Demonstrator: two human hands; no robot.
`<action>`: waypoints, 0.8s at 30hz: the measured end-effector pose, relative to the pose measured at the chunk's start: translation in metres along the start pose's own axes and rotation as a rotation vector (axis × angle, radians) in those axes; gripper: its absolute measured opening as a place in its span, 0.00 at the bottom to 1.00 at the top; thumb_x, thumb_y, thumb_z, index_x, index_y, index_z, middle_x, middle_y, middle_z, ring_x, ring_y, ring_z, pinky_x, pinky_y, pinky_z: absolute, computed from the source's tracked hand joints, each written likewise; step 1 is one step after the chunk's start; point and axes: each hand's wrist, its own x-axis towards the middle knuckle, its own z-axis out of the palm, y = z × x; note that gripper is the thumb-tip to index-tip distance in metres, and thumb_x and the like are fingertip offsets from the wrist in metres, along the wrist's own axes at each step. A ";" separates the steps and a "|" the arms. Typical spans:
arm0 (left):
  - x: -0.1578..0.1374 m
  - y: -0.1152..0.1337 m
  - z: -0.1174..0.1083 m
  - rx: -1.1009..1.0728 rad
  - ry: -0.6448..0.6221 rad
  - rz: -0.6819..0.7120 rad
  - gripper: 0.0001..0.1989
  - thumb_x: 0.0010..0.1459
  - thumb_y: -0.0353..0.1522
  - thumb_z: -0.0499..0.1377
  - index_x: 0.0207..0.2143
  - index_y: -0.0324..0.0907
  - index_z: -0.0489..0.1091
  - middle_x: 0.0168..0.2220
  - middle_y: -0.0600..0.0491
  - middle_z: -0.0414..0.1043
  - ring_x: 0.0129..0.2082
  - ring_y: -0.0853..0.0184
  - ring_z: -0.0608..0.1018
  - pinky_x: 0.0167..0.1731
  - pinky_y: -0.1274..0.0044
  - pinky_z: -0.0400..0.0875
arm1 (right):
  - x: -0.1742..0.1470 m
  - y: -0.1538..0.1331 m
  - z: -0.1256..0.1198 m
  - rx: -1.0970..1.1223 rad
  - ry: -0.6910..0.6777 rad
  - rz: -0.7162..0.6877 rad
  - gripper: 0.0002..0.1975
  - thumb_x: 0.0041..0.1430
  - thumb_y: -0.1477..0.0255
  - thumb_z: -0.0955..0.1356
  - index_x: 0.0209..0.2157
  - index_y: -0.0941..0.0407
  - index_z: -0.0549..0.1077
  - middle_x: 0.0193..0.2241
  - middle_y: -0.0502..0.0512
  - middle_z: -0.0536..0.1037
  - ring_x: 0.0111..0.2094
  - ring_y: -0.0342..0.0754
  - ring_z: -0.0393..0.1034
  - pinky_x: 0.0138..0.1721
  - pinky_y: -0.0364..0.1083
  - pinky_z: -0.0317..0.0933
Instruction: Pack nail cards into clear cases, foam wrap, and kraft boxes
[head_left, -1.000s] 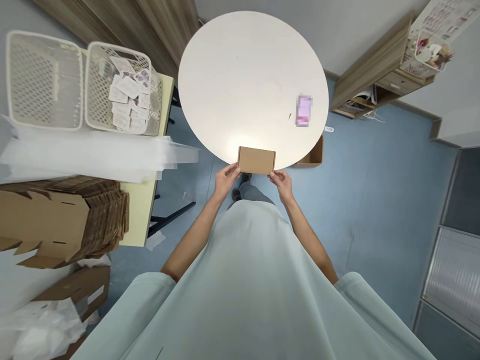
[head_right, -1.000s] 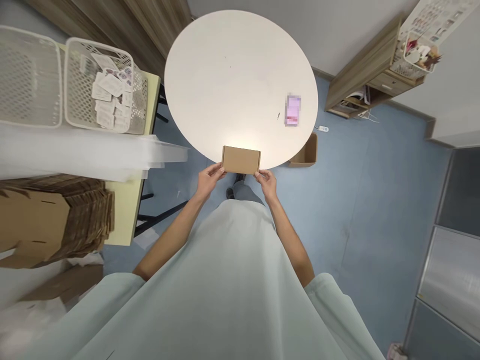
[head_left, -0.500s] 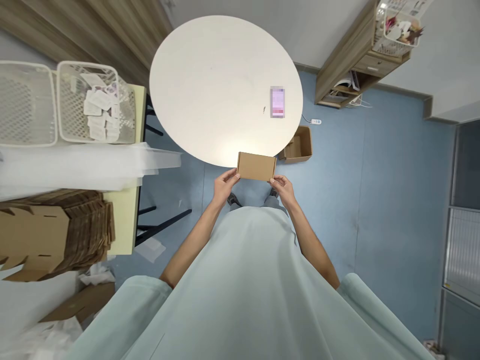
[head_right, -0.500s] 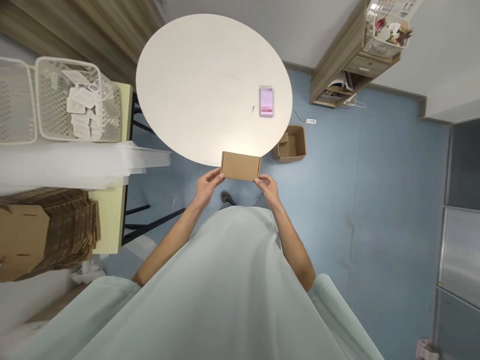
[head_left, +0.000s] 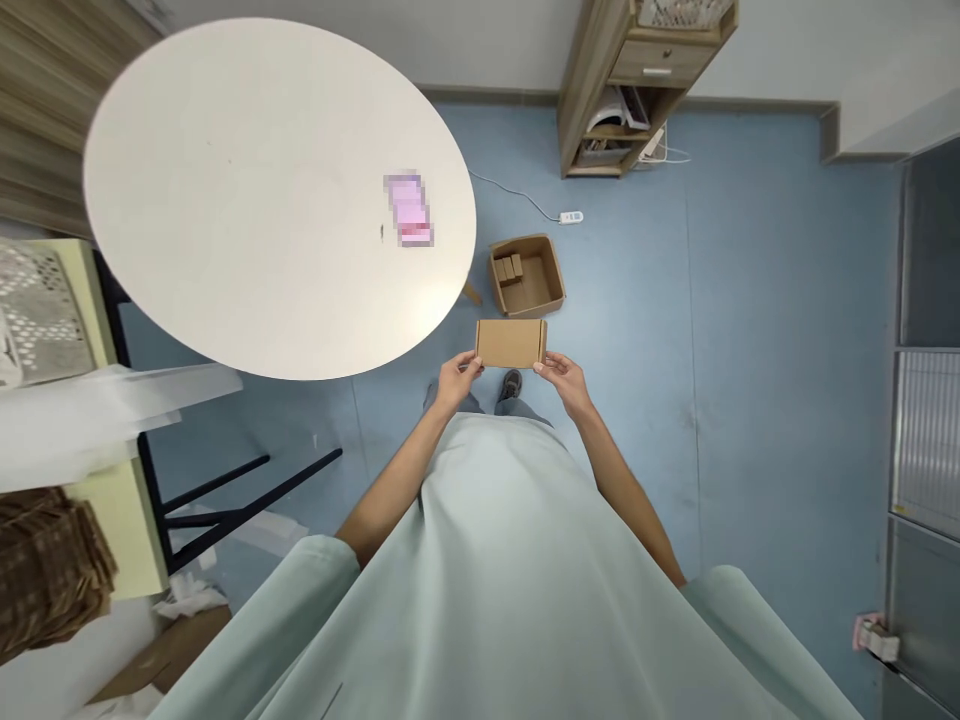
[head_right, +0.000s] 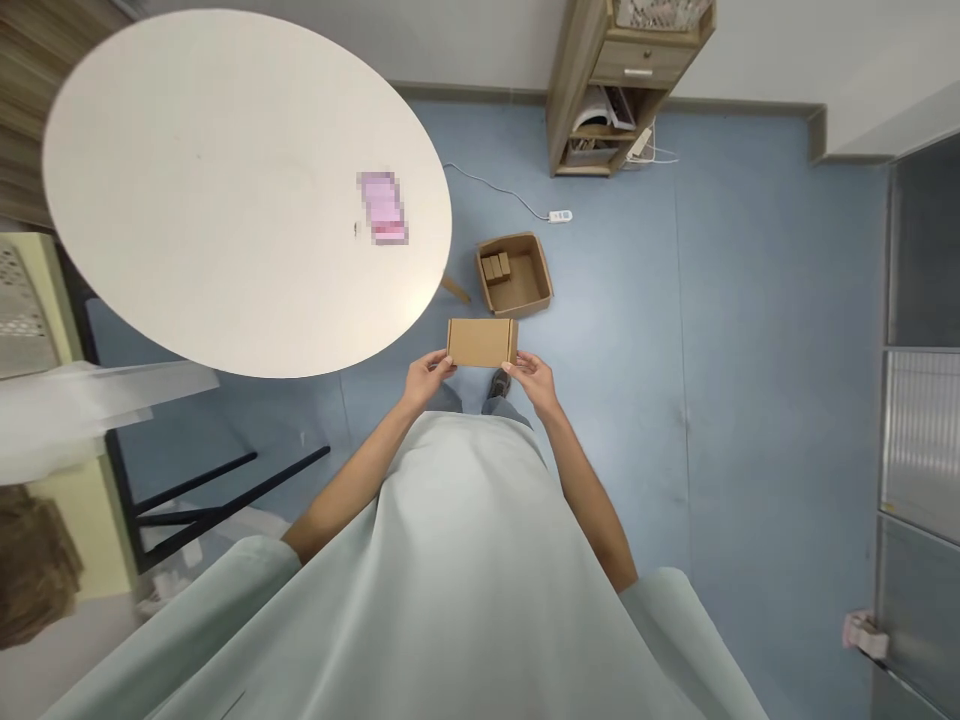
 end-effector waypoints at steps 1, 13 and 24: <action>0.008 0.002 0.012 0.026 -0.010 -0.015 0.36 0.59 0.56 0.75 0.57 0.38 0.82 0.55 0.38 0.86 0.52 0.49 0.89 0.60 0.52 0.85 | 0.007 -0.004 -0.008 -0.009 -0.005 0.003 0.40 0.37 0.45 0.88 0.47 0.52 0.82 0.47 0.60 0.88 0.50 0.58 0.84 0.63 0.61 0.78; 0.114 0.047 0.121 0.143 -0.204 0.006 0.27 0.66 0.43 0.70 0.64 0.44 0.80 0.68 0.42 0.80 0.62 0.48 0.85 0.69 0.56 0.76 | 0.140 -0.037 -0.023 -0.358 0.183 -0.048 0.28 0.49 0.51 0.81 0.45 0.51 0.75 0.53 0.62 0.84 0.49 0.57 0.84 0.59 0.58 0.79; 0.235 0.087 0.173 0.109 -0.166 -0.023 0.29 0.72 0.43 0.66 0.70 0.41 0.76 0.70 0.38 0.78 0.60 0.49 0.86 0.70 0.56 0.75 | 0.277 -0.059 0.003 -0.531 0.073 0.011 0.23 0.61 0.53 0.78 0.49 0.51 0.73 0.54 0.63 0.83 0.57 0.59 0.80 0.63 0.57 0.76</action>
